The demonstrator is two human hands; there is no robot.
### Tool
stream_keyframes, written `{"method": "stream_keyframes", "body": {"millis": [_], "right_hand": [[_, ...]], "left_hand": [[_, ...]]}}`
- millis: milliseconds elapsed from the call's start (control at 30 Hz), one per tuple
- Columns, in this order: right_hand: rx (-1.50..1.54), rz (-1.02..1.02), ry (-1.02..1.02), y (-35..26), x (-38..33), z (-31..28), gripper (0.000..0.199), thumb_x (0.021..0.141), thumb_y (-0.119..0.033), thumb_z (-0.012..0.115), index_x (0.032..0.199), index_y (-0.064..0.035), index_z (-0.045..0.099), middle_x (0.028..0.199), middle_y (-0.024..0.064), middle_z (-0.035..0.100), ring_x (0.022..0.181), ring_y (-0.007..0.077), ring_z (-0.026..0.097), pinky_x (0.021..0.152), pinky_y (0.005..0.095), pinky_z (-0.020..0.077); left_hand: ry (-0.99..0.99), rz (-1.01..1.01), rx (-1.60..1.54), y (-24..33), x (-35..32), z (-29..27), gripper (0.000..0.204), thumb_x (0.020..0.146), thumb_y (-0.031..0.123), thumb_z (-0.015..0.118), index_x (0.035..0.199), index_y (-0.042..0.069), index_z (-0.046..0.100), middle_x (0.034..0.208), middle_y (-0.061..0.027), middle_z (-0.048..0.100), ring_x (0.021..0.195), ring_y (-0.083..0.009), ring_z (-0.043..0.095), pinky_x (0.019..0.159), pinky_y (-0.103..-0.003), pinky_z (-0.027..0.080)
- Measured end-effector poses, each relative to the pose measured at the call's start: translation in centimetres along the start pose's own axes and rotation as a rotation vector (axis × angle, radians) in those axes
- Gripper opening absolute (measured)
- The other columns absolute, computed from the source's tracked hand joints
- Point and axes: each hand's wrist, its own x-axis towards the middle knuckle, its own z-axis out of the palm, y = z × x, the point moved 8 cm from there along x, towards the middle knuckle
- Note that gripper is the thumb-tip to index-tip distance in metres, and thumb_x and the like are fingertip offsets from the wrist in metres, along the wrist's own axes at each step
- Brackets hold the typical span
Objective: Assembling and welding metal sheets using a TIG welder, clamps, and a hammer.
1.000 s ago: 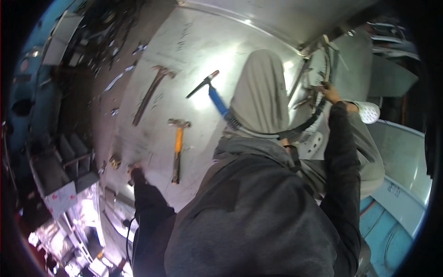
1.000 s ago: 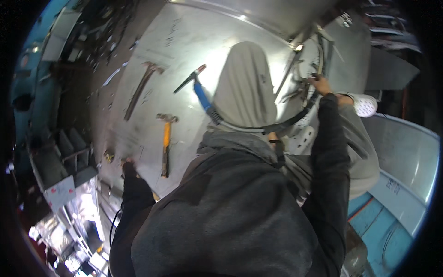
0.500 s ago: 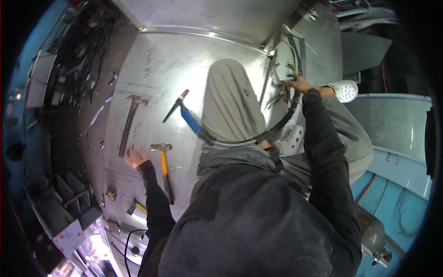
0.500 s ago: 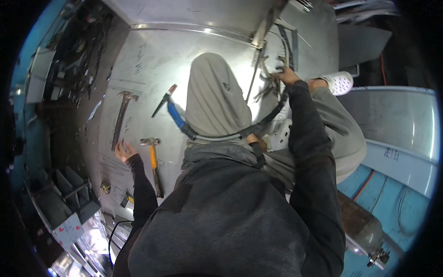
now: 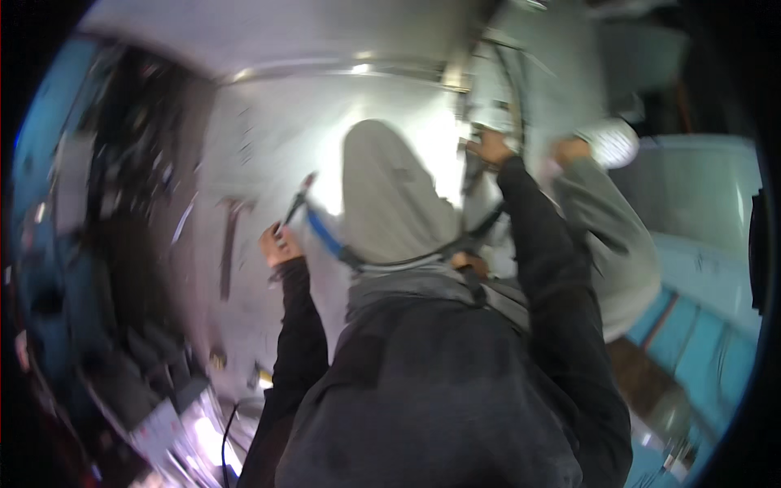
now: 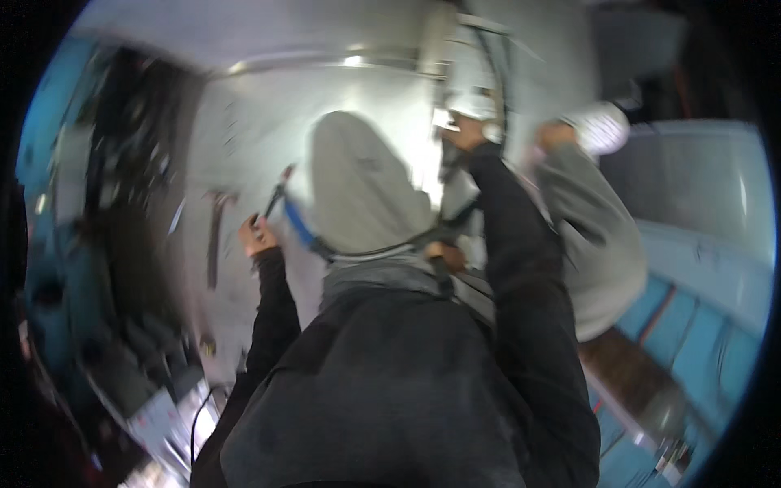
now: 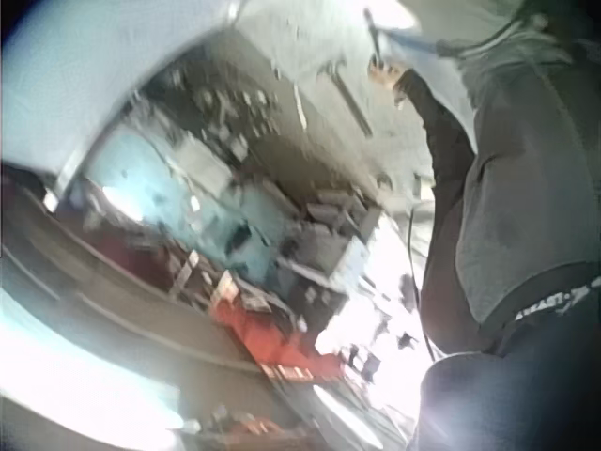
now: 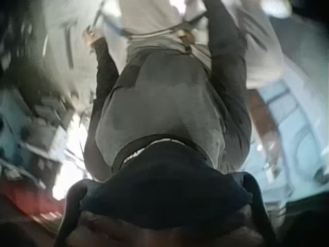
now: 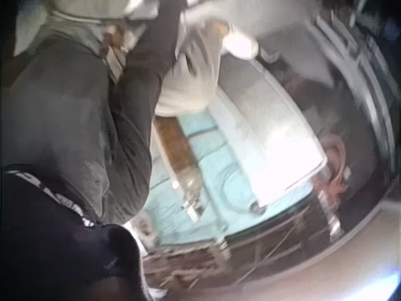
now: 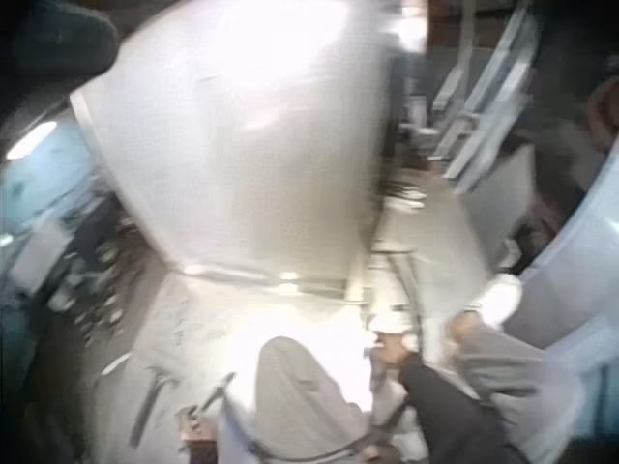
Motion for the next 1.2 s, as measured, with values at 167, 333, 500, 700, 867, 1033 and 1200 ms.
{"method": "stream_keyframes", "body": {"millis": [167,333,500,700,867,1033,1200], "right_hand": [[-0.019,0.061,0.246,2.7,0.6,1.4,0.058,0.086,-0.047,0.055,0.112,0.0051,0.056,0.105,0.0257,0.06,0.099,0.0418,0.056,0.09,0.0461,0.0411],[-0.071,0.129,0.061,4.4,1.7,1.1,0.058,0.084,-0.049,0.058,0.112,0.0013,0.06,0.104,0.0201,0.065,0.103,0.0327,0.06,0.09,0.0365,0.0438],[-0.108,0.125,-0.081,4.8,0.9,1.4,0.058,0.083,-0.047,0.06,0.117,-0.0002,0.057,0.103,0.0192,0.065,0.101,0.0308,0.061,0.087,0.036,0.0454],[-0.122,-0.057,-0.076,4.4,-0.6,-6.3,0.055,0.088,-0.037,0.06,0.123,0.0027,0.05,0.107,0.0165,0.063,0.095,0.023,0.06,0.083,0.0324,0.0463],[-0.119,0.278,-0.226,5.0,-3.9,-16.8,0.059,0.083,-0.05,0.061,0.123,-0.007,0.054,0.093,0.0077,0.064,0.07,0.0158,0.06,0.055,0.0283,0.0461],[-0.067,0.225,0.061,-0.1,-4.9,-20.9,0.049,0.083,-0.044,0.061,0.109,-0.0021,0.062,0.09,0.0057,0.065,0.071,0.0167,0.061,0.061,0.0321,0.0496],[0.102,0.273,-0.273,-5.6,-4.4,-13.5,0.051,0.083,-0.048,0.06,0.107,-0.003,0.065,0.09,0.0064,0.068,0.072,0.0152,0.062,0.061,0.0294,0.0495]], "left_hand": [[0.288,-0.066,0.246,-10.8,2.6,-16.6,0.021,0.079,0.01,0.064,0.099,0.005,0.063,0.102,-0.0152,0.055,0.079,-0.0238,0.059,0.066,-0.032,0.052],[0.361,-0.589,0.878,-29.4,-3.7,-36.8,0.036,0.078,0.026,0.069,0.108,0.006,0.063,0.098,-0.0164,0.061,0.086,-0.0272,0.06,0.081,-0.038,0.048],[0.035,-0.913,0.716,-41.4,-16.3,-43.3,0.05,0.075,0.032,0.073,0.113,0.003,0.059,0.109,-0.0148,0.062,0.095,-0.0234,0.059,0.086,-0.036,0.047],[-0.282,-0.88,0.737,-48.0,-14.5,-38.4,0.055,0.073,0.034,0.075,0.115,0.002,0.058,0.111,-0.0145,0.062,0.095,-0.0231,0.059,0.085,-0.036,0.047],[-0.302,-0.902,0.658,-49.6,-10.0,-34.9,0.058,0.071,0.035,0.077,0.115,0.003,0.058,0.112,-0.0144,0.062,0.093,-0.0235,0.06,0.083,-0.036,0.049],[-0.239,-0.941,0.621,-50.5,-8.0,-34.9,0.061,0.069,0.036,0.079,0.116,0.003,0.058,0.112,-0.0144,0.061,0.091,-0.0239,0.06,0.081,-0.036,0.05],[-0.038,-0.769,0.328,-42.2,-2.2,-30.0,0.064,0.067,0.037,0.081,0.116,0.003,0.058,0.113,-0.0143,0.061,0.089,-0.0243,0.06,0.079,-0.036,0.051]]}}
